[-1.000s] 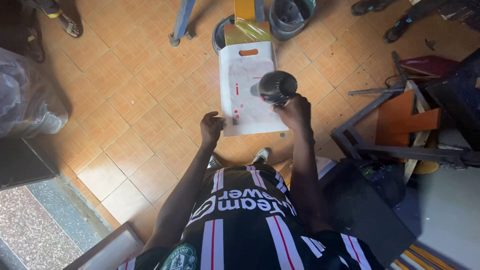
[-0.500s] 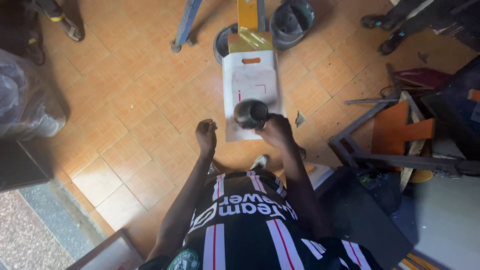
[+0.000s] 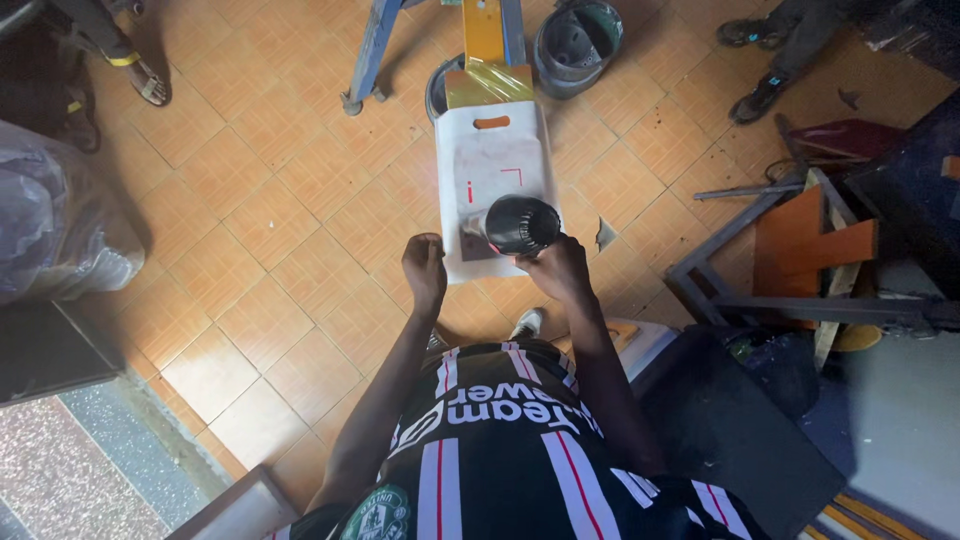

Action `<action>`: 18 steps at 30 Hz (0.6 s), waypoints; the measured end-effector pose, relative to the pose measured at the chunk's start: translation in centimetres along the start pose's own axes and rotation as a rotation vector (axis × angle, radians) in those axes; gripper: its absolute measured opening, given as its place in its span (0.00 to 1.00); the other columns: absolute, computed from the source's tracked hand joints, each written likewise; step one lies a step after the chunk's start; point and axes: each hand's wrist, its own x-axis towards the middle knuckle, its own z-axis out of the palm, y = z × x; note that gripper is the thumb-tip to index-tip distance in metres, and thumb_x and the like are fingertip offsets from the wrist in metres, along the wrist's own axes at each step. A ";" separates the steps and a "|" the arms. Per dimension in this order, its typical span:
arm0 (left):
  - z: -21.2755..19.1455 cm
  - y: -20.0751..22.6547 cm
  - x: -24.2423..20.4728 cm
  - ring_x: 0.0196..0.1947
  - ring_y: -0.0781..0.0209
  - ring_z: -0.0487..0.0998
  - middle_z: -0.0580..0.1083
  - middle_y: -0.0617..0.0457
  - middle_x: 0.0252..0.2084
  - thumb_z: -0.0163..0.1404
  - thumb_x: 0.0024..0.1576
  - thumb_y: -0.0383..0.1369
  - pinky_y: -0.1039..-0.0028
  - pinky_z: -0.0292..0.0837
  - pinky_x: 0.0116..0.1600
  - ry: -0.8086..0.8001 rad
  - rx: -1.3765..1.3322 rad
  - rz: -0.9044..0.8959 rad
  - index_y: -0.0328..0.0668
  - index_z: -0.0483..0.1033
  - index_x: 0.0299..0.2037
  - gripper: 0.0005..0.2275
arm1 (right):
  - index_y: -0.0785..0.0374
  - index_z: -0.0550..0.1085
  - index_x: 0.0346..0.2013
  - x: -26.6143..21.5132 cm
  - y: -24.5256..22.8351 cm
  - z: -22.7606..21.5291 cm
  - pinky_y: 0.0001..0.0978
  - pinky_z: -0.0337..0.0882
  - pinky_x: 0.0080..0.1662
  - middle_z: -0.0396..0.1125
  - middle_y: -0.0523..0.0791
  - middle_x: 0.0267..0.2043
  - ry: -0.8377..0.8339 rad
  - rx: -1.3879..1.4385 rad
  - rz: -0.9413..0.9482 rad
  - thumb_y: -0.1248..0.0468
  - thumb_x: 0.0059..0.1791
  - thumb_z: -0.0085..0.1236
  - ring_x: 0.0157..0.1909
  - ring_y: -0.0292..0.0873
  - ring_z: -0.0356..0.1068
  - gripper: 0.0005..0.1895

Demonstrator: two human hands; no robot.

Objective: The person uses a heat gun to apply heat to a white plastic bag placed on a workbench. They repeatedly move the heat gun over the surface of the bag, focusing on the printed logo area, and occasionally flip the bag over to treat the other side.

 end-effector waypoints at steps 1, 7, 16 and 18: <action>0.1 1.1 -0.3 0.27 0.61 0.69 0.67 0.50 0.24 0.48 0.58 0.24 0.74 0.65 0.36 -0.003 0.004 -0.004 0.31 0.75 0.36 0.03 | 0.70 0.79 0.37 -0.5 -0.6 0.2 0.65 0.70 0.50 0.75 0.63 0.40 -0.002 0.002 0.006 0.57 0.41 0.66 0.51 0.71 0.72 0.19; 0.8 3.4 -0.5 0.25 0.68 0.69 0.71 0.53 0.23 0.48 0.65 0.28 0.78 0.61 0.34 -0.161 -0.043 0.000 0.35 0.76 0.37 0.06 | 0.63 0.79 0.47 -0.7 1.4 3.1 0.52 0.76 0.49 0.76 0.55 0.46 0.079 0.349 -0.165 0.57 0.43 0.69 0.53 0.61 0.74 0.20; 3.4 3.6 -0.4 0.41 0.49 0.85 0.81 0.42 0.39 0.49 0.63 0.44 0.64 0.79 0.47 -0.491 -0.759 -0.519 0.39 0.76 0.43 0.14 | 0.73 0.79 0.43 -2.2 1.2 3.3 0.41 0.77 0.33 0.76 0.57 0.41 0.066 0.678 -0.297 0.66 0.45 0.73 0.42 0.49 0.76 0.17; 3.4 0.8 0.0 0.43 0.54 0.84 0.81 0.51 0.41 0.53 0.60 0.44 0.68 0.80 0.50 -0.492 -0.803 -0.600 0.49 0.79 0.42 0.11 | 0.72 0.79 0.44 -2.5 2.7 3.7 0.45 0.77 0.36 0.77 0.56 0.43 0.152 0.651 -0.355 0.62 0.42 0.76 0.46 0.51 0.77 0.22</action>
